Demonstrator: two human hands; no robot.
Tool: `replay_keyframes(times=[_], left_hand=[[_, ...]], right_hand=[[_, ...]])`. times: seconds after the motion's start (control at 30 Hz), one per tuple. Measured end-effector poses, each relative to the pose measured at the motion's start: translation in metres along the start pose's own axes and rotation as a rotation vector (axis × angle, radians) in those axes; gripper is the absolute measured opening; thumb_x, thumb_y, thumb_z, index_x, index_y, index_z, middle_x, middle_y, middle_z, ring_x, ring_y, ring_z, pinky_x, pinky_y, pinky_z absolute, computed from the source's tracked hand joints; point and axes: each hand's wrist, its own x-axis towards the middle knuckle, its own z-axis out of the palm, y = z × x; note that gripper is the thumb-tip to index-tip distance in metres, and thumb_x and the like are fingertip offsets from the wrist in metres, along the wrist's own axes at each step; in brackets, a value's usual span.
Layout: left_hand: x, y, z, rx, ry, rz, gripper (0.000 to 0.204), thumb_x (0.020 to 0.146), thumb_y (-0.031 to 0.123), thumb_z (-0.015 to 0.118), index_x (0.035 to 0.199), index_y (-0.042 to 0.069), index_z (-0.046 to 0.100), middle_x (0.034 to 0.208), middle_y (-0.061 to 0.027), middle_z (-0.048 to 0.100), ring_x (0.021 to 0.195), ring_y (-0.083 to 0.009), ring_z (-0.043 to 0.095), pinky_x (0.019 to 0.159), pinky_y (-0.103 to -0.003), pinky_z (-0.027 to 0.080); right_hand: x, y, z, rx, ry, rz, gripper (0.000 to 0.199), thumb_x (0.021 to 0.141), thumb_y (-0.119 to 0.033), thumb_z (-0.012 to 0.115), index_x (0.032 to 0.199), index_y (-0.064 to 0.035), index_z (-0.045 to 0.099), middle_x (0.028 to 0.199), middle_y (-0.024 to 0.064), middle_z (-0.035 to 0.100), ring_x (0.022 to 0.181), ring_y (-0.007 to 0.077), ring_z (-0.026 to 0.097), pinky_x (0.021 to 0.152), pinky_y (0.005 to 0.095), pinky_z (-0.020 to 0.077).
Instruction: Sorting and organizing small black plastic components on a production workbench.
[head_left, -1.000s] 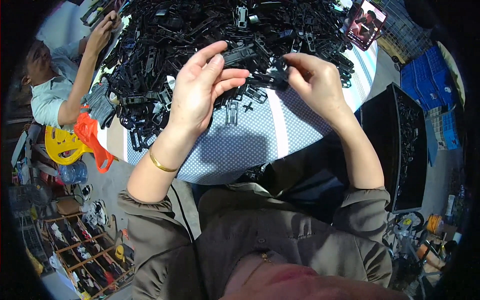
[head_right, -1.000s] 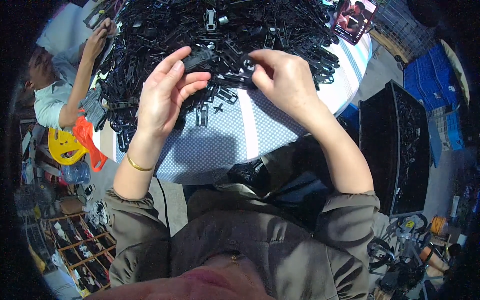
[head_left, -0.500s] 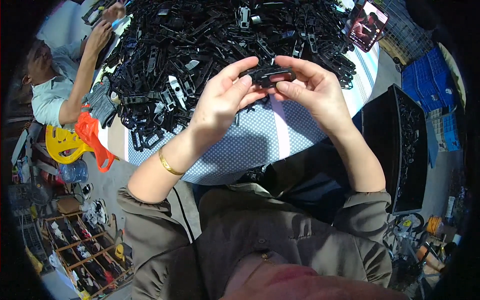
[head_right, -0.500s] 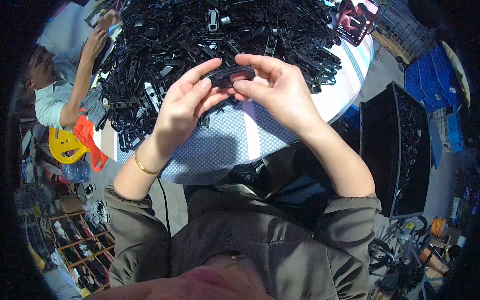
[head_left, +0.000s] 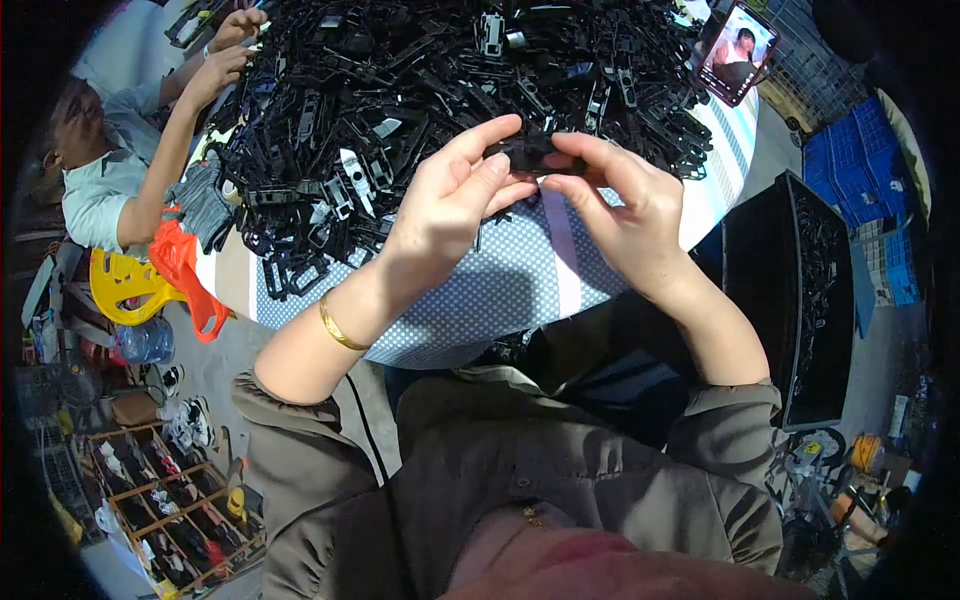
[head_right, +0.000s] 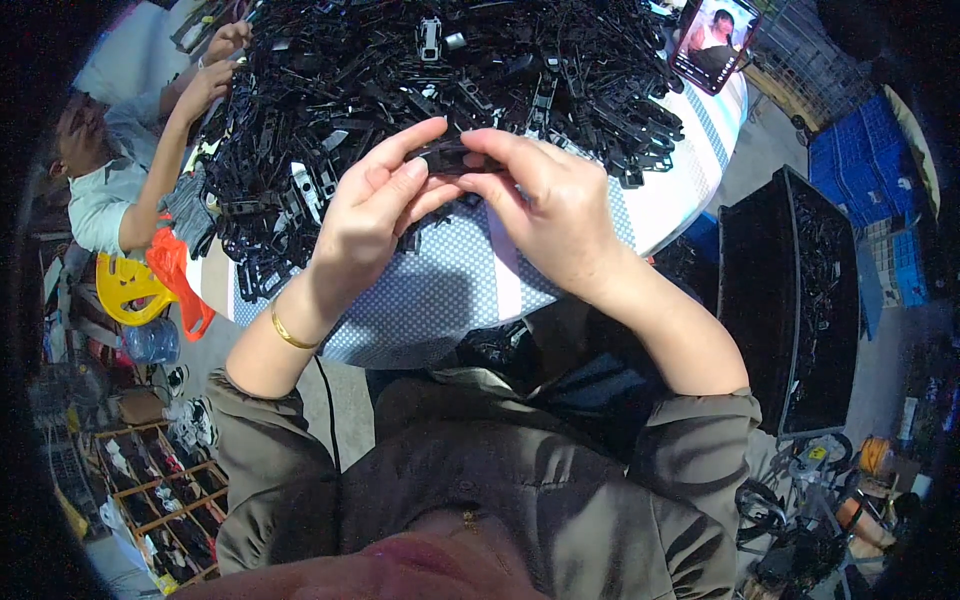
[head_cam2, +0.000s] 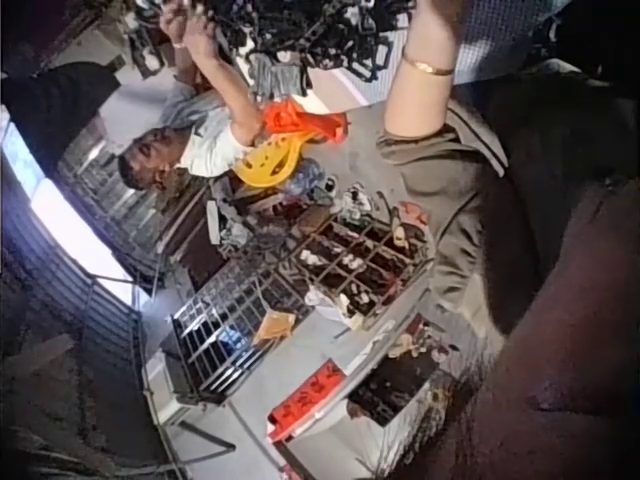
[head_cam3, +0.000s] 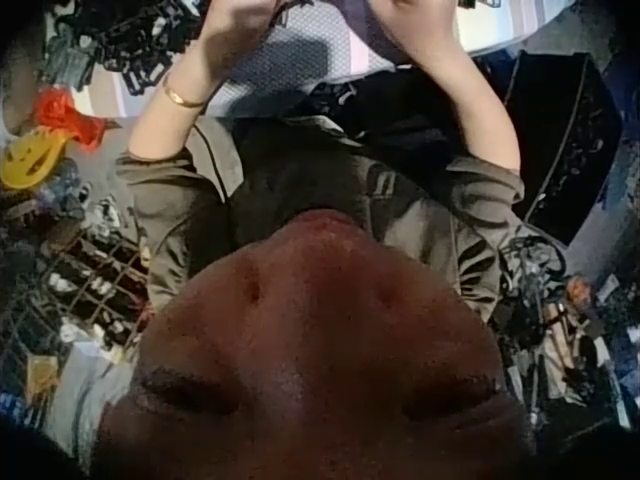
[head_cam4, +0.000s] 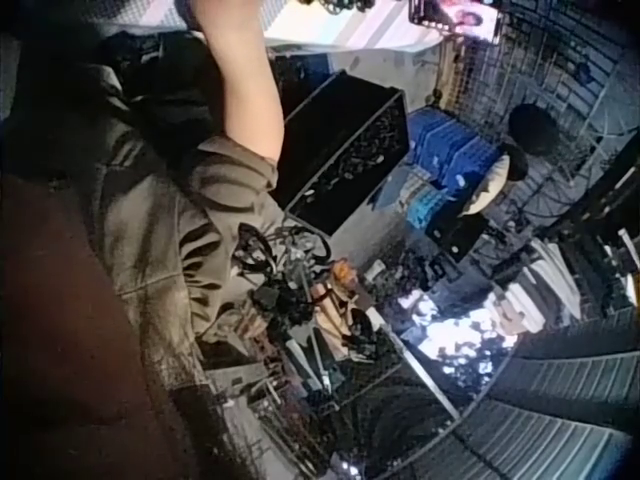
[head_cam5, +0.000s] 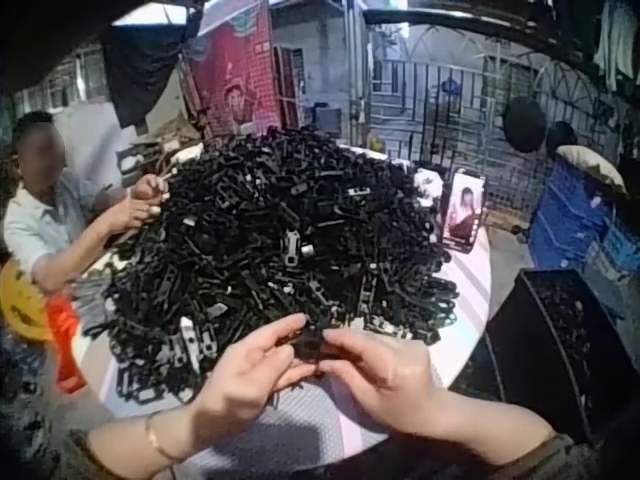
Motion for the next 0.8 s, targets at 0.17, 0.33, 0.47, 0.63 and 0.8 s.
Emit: replay_keyframes(times=[0.17, 0.33, 0.47, 0.63, 0.8], left_hand=[[0.003, -0.003, -0.005, 0.092, 0.049, 0.046, 0.047, 0.087, 0.007, 0.055, 0.127, -0.009, 0.035, 0.102, -0.0133, 0.059, 0.088, -0.0133, 0.059, 0.079, -0.025, 0.050], [0.001, 0.006, -0.002, 0.139, 0.128, 0.083, 0.043, 0.085, 0.006, 0.056, 0.123, -0.008, 0.041, 0.097, -0.0097, 0.060, 0.082, -0.0106, 0.058, 0.075, -0.022, 0.049], [-0.001, 0.004, -0.001, 0.190, -0.036, 0.067, 0.042, 0.087, 0.006, 0.053, 0.126, -0.005, 0.041, 0.100, -0.0099, 0.060, 0.090, -0.0130, 0.059, 0.083, -0.025, 0.049], [-0.002, 0.012, -0.003, 0.171, -0.115, 0.010, 0.047, 0.085, 0.008, 0.056, 0.127, -0.005, 0.039, 0.100, -0.0098, 0.061, 0.091, -0.0142, 0.059, 0.085, -0.027, 0.049], [-0.004, 0.005, 0.011, 0.021, -0.217, 0.010, 0.037, 0.084, 0.008, 0.056, 0.117, -0.005, 0.045, 0.095, -0.0096, 0.058, 0.089, -0.0128, 0.057, 0.078, -0.022, 0.049]], right_hand=[[0.000, 0.001, -0.003, -0.042, -0.058, -0.050, 0.031, 0.070, -0.006, 0.072, 0.099, -0.0023, 0.063, 0.086, 0.0113, 0.063, 0.069, 0.0155, 0.063, 0.059, 0.0235, 0.0507], [0.009, -0.001, -0.015, -0.028, -0.060, 0.114, 0.046, 0.069, -0.016, 0.074, 0.111, -0.0053, 0.059, 0.107, 0.0102, 0.052, 0.088, 0.0147, 0.056, 0.069, 0.0260, 0.0496], [0.010, 0.011, -0.018, 0.502, -0.349, 0.484, 0.037, 0.077, -0.015, 0.068, 0.110, -0.0003, 0.059, 0.098, 0.0098, 0.062, 0.087, 0.0135, 0.059, 0.072, 0.0242, 0.0496], [0.014, 0.005, -0.023, 0.429, -0.382, 0.464, 0.027, 0.078, -0.011, 0.068, 0.100, 0.0022, 0.064, 0.087, 0.0067, 0.065, 0.079, 0.0113, 0.060, 0.070, 0.0221, 0.0481], [0.016, 0.035, -0.035, 0.771, -0.465, 0.486, 0.028, 0.085, -0.022, 0.059, 0.101, 0.0009, 0.062, 0.090, 0.0093, 0.065, 0.078, 0.0121, 0.062, 0.071, 0.0244, 0.0504]])
